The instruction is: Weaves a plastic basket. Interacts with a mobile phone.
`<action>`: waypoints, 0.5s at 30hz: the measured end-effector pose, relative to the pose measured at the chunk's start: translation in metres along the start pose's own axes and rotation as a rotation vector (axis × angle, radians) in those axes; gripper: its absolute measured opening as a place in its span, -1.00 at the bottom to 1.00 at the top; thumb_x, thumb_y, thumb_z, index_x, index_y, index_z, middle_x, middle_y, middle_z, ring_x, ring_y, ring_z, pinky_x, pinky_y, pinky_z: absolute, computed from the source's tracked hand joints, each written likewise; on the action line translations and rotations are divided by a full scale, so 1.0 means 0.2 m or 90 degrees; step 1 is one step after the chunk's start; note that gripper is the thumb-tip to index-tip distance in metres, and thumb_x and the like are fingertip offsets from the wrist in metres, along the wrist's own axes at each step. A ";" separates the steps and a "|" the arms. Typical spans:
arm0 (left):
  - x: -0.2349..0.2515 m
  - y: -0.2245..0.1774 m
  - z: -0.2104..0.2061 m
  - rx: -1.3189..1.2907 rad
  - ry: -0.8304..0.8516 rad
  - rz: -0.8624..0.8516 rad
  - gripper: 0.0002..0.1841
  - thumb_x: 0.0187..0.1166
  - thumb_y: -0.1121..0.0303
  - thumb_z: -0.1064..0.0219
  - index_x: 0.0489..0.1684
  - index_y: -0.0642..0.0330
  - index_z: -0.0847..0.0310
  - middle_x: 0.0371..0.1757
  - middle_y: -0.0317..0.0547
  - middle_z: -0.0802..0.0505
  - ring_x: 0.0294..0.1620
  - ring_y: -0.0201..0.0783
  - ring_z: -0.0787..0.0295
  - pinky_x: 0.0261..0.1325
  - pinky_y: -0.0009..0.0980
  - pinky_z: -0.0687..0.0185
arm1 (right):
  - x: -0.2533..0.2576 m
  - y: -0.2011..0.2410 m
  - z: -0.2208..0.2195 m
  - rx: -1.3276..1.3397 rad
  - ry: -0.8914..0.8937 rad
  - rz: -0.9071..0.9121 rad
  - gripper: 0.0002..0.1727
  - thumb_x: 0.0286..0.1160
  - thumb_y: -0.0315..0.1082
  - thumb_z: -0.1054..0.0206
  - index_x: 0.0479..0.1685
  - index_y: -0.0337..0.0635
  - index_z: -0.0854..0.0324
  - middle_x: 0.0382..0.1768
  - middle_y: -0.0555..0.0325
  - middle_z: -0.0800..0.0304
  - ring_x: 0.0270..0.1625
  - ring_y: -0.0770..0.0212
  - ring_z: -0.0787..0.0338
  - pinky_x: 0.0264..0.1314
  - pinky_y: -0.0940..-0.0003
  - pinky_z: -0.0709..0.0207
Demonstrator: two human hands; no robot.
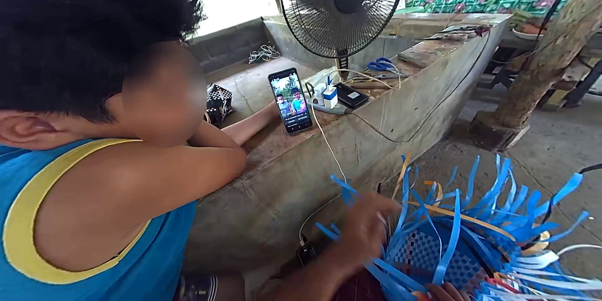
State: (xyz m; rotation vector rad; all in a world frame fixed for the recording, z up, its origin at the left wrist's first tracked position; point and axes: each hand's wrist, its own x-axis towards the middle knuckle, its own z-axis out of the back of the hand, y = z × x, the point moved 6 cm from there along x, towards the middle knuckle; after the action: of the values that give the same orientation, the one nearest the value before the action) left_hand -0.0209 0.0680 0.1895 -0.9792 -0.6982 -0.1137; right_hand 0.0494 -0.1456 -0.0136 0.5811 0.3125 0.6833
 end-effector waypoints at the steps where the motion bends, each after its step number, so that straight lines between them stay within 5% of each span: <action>1: -0.12 0.00 -0.23 -0.086 0.101 0.040 -0.68 0.63 0.57 -0.07 0.17 0.54 -0.67 0.18 0.24 -0.81 0.29 -0.06 -0.74 0.45 -0.15 -0.59 | 0.00 0.00 0.00 0.007 -0.003 0.008 -0.67 0.67 -0.30 -0.21 0.12 -0.27 -0.83 0.08 -0.37 -0.79 0.25 -0.46 -0.67 0.38 -0.45 -0.30; 4: -0.46 0.19 -0.65 -0.124 0.191 0.156 -0.56 0.58 0.65 -0.10 0.44 0.58 -0.53 0.35 0.46 -0.69 0.48 0.23 -0.58 0.62 0.08 -0.35 | -0.01 0.03 0.02 0.014 -0.016 0.025 -0.70 0.60 -0.39 -0.23 0.06 -0.36 -0.83 0.06 -0.41 -0.79 0.25 -0.49 -0.68 0.36 -0.50 -0.30; 7: -0.61 0.41 -0.78 -0.022 0.198 0.224 -0.54 0.70 0.42 -0.16 0.54 0.44 -0.50 0.32 0.39 -0.73 0.43 0.26 -0.62 0.55 0.15 -0.43 | -0.02 0.01 0.01 -0.008 -0.030 0.034 -0.69 0.60 -0.38 -0.22 0.03 -0.38 -0.82 0.02 -0.39 -0.80 0.22 -0.45 -0.70 0.33 -0.47 -0.32; 11: -0.62 0.56 -0.83 -0.027 0.310 0.288 -0.50 0.72 0.21 -0.27 0.45 0.46 -0.51 0.19 0.36 -0.75 0.23 0.21 -0.73 0.37 0.12 -0.59 | -0.04 0.00 0.03 0.050 -0.070 0.052 -0.66 0.53 -0.39 -0.30 0.16 -0.39 -0.78 0.02 -0.40 -0.80 0.20 -0.48 -0.70 0.34 -0.47 -0.34; 15: -0.59 0.66 -0.86 -0.036 0.488 0.397 -0.57 0.78 0.21 -0.23 0.21 0.53 -0.66 0.10 0.40 -0.82 0.16 0.20 -0.80 0.38 0.14 -0.59 | -0.07 -0.03 0.19 0.234 -0.144 0.005 -0.59 0.63 -0.46 -0.21 0.38 -0.51 -0.61 0.32 -0.52 -0.65 0.38 -0.41 -0.66 0.43 -0.22 -0.53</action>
State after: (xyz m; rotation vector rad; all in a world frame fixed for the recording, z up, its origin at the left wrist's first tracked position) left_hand 0.0238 -0.0180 -0.0374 -1.0666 0.3219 0.0439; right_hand 0.0601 -0.1747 0.0143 1.0019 0.2236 0.5642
